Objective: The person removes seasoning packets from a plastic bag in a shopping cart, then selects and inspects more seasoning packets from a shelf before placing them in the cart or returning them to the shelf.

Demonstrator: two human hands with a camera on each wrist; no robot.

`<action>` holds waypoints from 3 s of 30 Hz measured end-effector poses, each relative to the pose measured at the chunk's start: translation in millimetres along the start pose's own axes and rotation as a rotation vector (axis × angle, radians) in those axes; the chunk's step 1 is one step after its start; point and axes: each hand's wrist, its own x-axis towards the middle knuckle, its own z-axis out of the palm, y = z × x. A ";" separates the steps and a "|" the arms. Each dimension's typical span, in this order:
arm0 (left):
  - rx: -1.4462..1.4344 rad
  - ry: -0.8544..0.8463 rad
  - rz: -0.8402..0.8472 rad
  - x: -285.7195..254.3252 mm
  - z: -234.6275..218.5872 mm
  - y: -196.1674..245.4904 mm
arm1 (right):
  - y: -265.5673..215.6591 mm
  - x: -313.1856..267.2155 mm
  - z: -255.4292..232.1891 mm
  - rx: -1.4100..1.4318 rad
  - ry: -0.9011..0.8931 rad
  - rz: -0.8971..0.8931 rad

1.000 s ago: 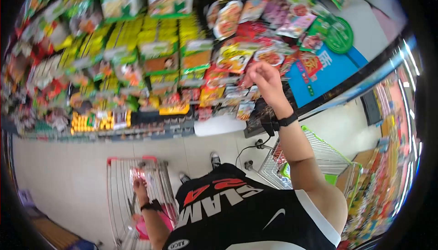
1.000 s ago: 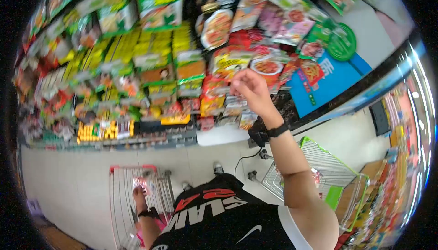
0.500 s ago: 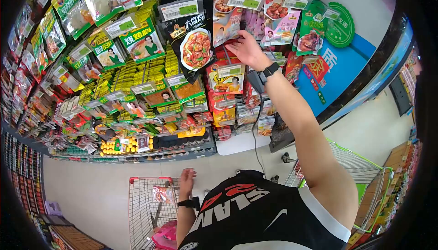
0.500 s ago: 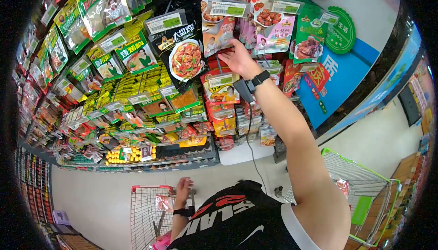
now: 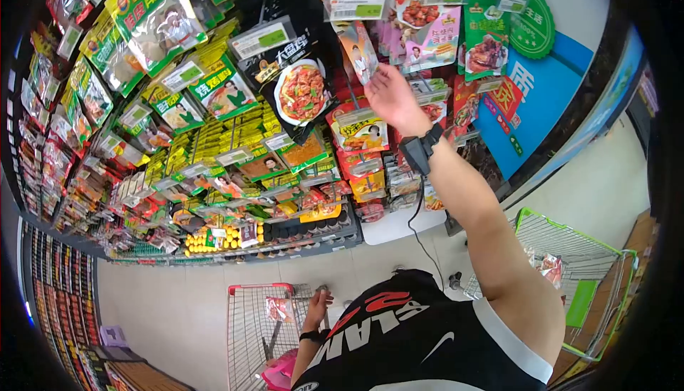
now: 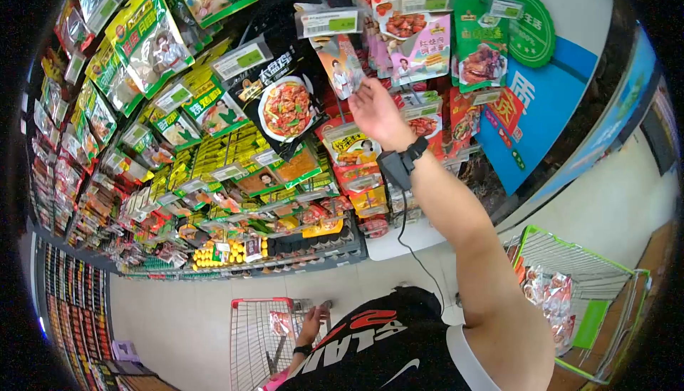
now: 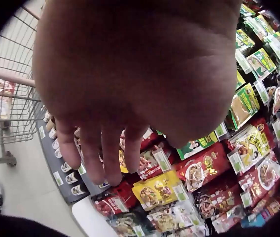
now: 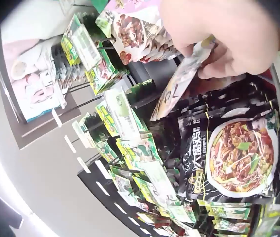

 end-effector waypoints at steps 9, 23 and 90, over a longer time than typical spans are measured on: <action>0.004 -0.153 0.100 25.1 -25.9 -16.8 | -15.0 -38.8 22.1 0.036 -0.199 -0.059; 0.349 0.084 0.454 7.1 -46.3 41.9 | 40.9 -171.6 27.9 -0.300 -0.192 -0.214; -0.620 0.012 0.689 -46.4 -29.2 269.2 | 156.7 -262.6 -24.6 -0.969 -0.325 0.217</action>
